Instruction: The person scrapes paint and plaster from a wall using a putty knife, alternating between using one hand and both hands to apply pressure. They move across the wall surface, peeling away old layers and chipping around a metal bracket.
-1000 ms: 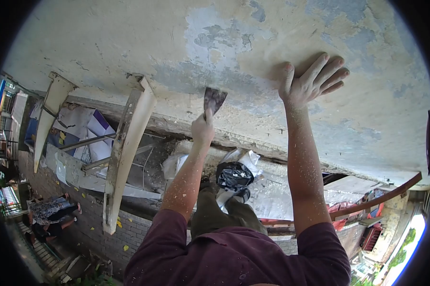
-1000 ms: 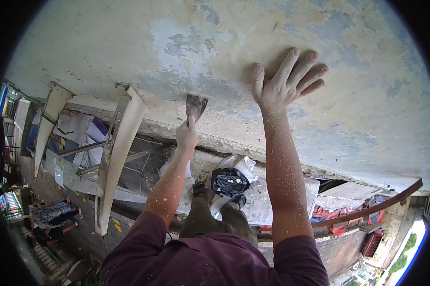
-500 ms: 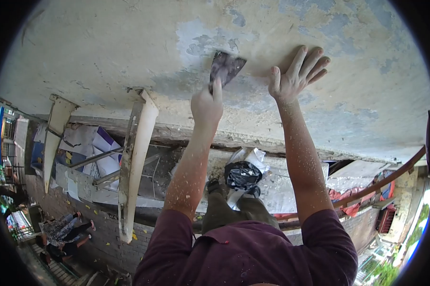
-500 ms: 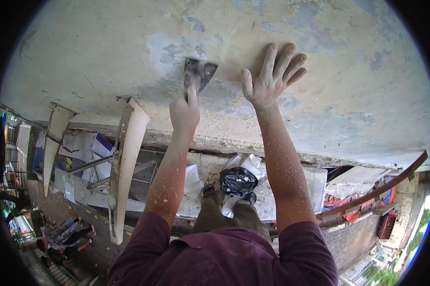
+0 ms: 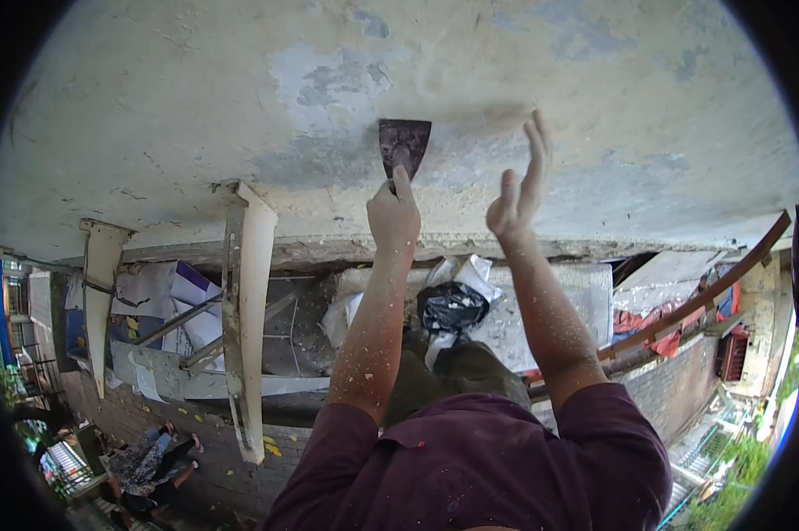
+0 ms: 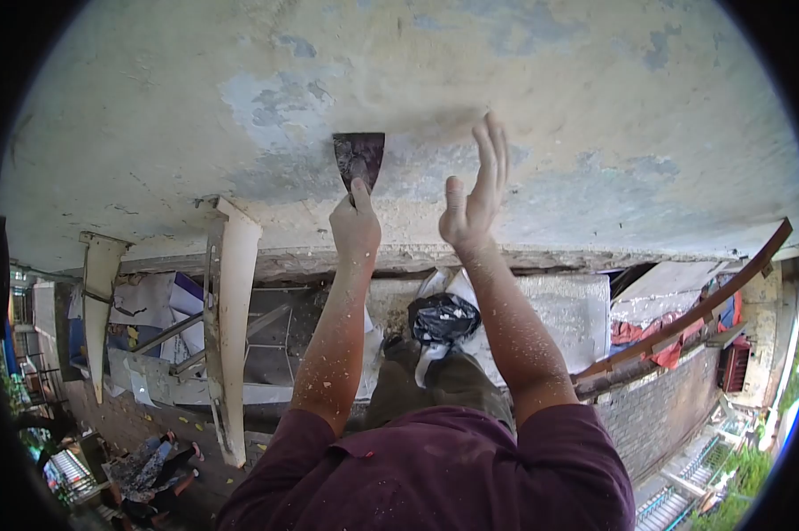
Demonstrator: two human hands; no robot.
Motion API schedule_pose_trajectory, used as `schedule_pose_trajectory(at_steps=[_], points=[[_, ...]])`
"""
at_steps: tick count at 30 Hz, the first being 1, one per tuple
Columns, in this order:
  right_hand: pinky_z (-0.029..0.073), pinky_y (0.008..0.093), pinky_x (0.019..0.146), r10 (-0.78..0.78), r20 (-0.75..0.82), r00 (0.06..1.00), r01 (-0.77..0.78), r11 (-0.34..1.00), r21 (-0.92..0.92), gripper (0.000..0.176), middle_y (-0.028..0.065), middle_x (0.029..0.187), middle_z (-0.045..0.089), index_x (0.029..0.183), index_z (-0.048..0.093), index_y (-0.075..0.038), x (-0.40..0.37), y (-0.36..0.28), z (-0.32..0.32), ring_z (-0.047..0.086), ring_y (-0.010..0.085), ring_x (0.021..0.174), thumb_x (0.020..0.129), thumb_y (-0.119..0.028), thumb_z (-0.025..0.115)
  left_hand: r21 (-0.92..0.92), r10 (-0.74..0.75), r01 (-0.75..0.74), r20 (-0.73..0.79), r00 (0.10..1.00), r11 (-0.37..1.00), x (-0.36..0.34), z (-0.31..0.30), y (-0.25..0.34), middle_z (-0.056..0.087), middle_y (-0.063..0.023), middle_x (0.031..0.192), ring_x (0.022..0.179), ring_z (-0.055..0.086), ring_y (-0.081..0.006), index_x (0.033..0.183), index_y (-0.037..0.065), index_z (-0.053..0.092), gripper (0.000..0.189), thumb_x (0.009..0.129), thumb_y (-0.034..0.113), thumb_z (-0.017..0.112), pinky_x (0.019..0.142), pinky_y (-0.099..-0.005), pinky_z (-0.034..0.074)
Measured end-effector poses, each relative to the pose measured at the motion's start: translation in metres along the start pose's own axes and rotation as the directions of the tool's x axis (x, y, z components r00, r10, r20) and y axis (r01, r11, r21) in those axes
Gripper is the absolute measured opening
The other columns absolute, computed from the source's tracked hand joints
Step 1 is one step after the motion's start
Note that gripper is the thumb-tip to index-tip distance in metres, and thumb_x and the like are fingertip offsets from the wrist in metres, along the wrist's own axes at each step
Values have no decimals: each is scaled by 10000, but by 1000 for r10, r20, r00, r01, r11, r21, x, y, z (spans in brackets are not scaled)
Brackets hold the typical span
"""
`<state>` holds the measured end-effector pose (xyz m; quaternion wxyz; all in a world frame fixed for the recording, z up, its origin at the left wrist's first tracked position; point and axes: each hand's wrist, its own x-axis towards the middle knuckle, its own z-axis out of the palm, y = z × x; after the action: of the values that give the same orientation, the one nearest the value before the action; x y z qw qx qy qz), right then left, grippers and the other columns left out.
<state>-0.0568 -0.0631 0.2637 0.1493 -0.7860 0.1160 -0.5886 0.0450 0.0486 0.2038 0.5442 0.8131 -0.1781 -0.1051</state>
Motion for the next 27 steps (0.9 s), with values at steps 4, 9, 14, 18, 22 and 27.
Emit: schedule_pose_trajectory(at_steps=[4,9,14,18,22,27], points=[[288,382,1056,648,487,585,-802,550,231,443,192,1280,498,1295,427,33,-134,-26,15,434,272,1228,927,-209,478,-142,49,-32,120,992,989,0,-5,-8,597,-240,667,629,584,-384,785,-46,614,503,964,377,410,591,-432,432],[407,295,894,706,698,120,-912,-199,359,341,105,1109,575,1208,480,37,-166,-53,44,529,166,1039,966,-185,387,-303,146,-70,235,961,950,-8,15,-38,545,-162,634,566,511,-278,835,-41,567,412,969,317,414,563,-392,414],[407,236,644,756,569,324,-864,-9,504,226,32,836,568,1040,514,3,-147,-39,28,498,62,733,970,-186,413,-143,293,-266,221,930,953,-19,22,-37,559,-193,901,858,532,-316,927,-21,533,243,933,212,466,745,-414,418],[385,261,487,828,331,453,-880,356,313,194,13,587,526,813,517,5,-194,1,21,466,89,526,917,-153,556,257,766,-725,-304,567,639,17,4,-4,346,-263,1292,1201,325,-412,1108,11,464,376,847,259,572,987,-566,264],[423,316,533,867,285,409,-911,368,187,206,85,638,582,860,567,10,-179,33,8,546,150,568,900,-191,587,453,935,-822,-237,263,345,82,-15,51,129,-317,1437,1336,130,-481,1332,-4,294,625,908,434,428,1043,-636,109],[438,382,596,697,242,675,-733,595,330,200,173,713,576,923,580,-10,-73,28,-1,572,273,624,888,-205,603,717,973,-658,-150,174,228,102,-8,45,-46,-319,1480,1364,-58,-507,1435,-7,85,783,923,537,321,1054,-659,10]])
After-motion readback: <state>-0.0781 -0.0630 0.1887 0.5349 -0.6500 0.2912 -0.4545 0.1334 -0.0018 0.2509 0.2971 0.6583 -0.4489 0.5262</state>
